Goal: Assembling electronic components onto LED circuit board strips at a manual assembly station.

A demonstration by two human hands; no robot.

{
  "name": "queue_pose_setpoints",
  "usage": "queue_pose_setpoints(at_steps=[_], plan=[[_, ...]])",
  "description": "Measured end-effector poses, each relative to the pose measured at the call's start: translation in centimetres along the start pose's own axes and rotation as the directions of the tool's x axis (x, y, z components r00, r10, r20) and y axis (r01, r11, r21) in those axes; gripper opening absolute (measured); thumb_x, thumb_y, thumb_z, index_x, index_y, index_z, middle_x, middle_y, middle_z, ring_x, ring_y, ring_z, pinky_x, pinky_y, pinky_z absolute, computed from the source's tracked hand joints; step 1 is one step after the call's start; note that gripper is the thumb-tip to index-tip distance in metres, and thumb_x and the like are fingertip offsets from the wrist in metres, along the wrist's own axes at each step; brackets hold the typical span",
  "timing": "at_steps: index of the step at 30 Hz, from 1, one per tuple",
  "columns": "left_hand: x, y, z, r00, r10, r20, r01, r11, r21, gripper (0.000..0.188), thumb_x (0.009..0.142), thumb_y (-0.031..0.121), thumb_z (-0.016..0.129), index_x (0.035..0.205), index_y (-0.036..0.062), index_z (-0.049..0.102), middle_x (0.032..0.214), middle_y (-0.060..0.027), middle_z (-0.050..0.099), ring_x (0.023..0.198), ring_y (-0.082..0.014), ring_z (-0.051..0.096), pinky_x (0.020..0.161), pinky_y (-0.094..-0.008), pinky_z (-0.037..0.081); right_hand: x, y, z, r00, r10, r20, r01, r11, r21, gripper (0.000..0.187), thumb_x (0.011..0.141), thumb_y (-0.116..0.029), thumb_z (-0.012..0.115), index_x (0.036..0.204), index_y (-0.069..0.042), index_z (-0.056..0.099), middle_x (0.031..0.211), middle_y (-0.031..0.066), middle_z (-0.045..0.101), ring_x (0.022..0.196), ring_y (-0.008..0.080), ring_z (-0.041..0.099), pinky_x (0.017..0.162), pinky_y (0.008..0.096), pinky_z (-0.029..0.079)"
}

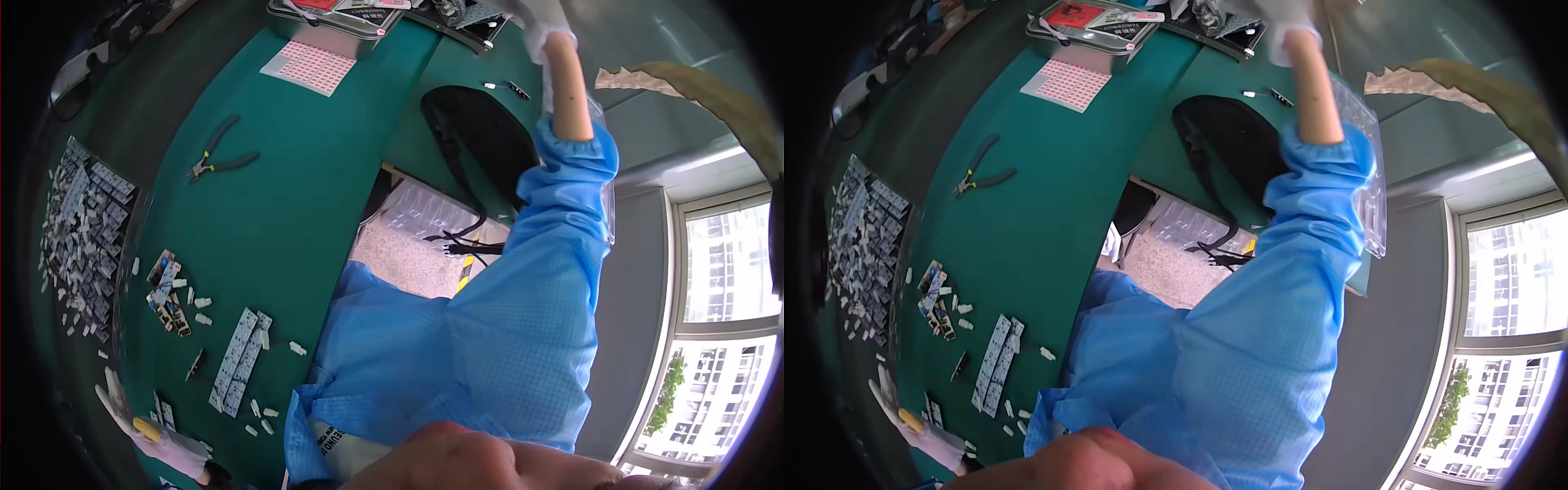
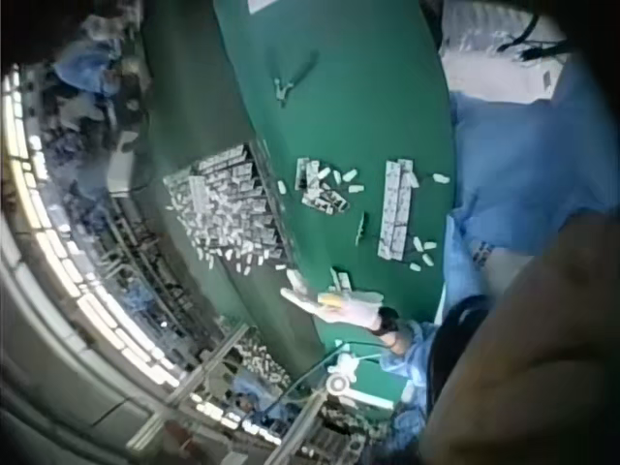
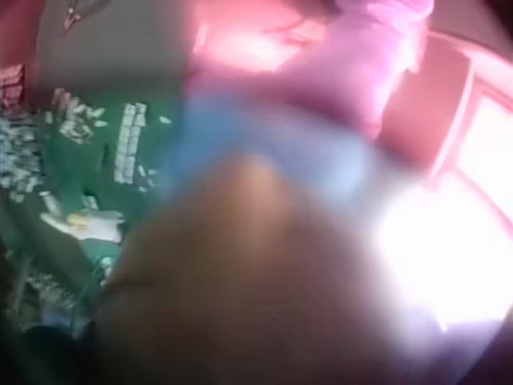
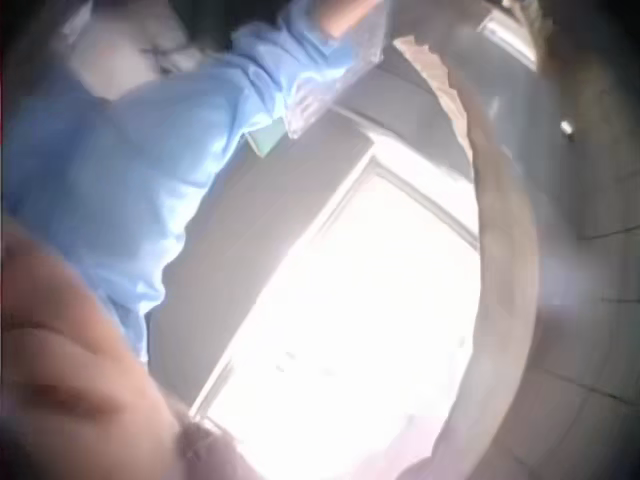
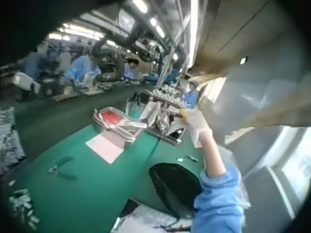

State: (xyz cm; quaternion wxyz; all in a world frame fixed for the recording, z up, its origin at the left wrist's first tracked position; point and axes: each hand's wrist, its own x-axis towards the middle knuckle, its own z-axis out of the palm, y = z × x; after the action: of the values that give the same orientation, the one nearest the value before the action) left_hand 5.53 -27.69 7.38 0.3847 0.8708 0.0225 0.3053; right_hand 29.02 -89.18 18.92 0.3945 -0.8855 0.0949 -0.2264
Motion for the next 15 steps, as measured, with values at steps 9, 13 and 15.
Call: queue_pose_setpoints(at_steps=[9,13,15], plan=[[0.3,-0.4,1.1,0.994,-0.086,0.069,0.084,0.996,0.03,0.063,0.101,0.045,0.029,0.145,0.0013,0.029,0.132,-0.0191,0.053,0.117,-0.033,0.053,0.097,-0.0381,0.045,4.4,36.2,-10.7,0.927,0.345,0.148,-0.295,0.913,-0.282,0.025,0.089,-0.024,0.059,0.108,-0.01,0.066,0.076,0.0044,0.067,0.068,0.0159,0.063,0.059,0.0339,0.048],[1.1,-1.4,1.2,0.975,-0.191,0.114,0.204,0.973,-0.112,0.055,0.1,0.033,0.033,0.144,0.0001,0.032,0.134,-0.0209,0.049,0.122,-0.0309,0.049,0.104,-0.0385,0.036,5.1,40.0,-11.6,0.991,-0.131,-0.036,0.075,0.753,-0.654,0.022,0.085,-0.024,0.057,0.102,-0.016,0.071,0.084,0.0094,0.07,0.073,0.0209,0.065,0.066,0.0363,0.049],[-0.2,-1.8,0.2,0.95,-0.294,0.109,0.308,0.938,-0.161,0.051,0.099,0.025,0.036,0.143,-0.0007,0.034,0.136,-0.022,0.047,0.126,-0.0295,0.045,0.108,-0.0387,0.031,7.4,36.1,-11.2,0.986,0.023,-0.168,-0.145,0.632,-0.762,0.027,0.085,-0.02,0.056,0.106,-0.014,0.07,0.098,0.0134,0.07,0.085,0.0275,0.066,0.076,0.0381,0.05]])
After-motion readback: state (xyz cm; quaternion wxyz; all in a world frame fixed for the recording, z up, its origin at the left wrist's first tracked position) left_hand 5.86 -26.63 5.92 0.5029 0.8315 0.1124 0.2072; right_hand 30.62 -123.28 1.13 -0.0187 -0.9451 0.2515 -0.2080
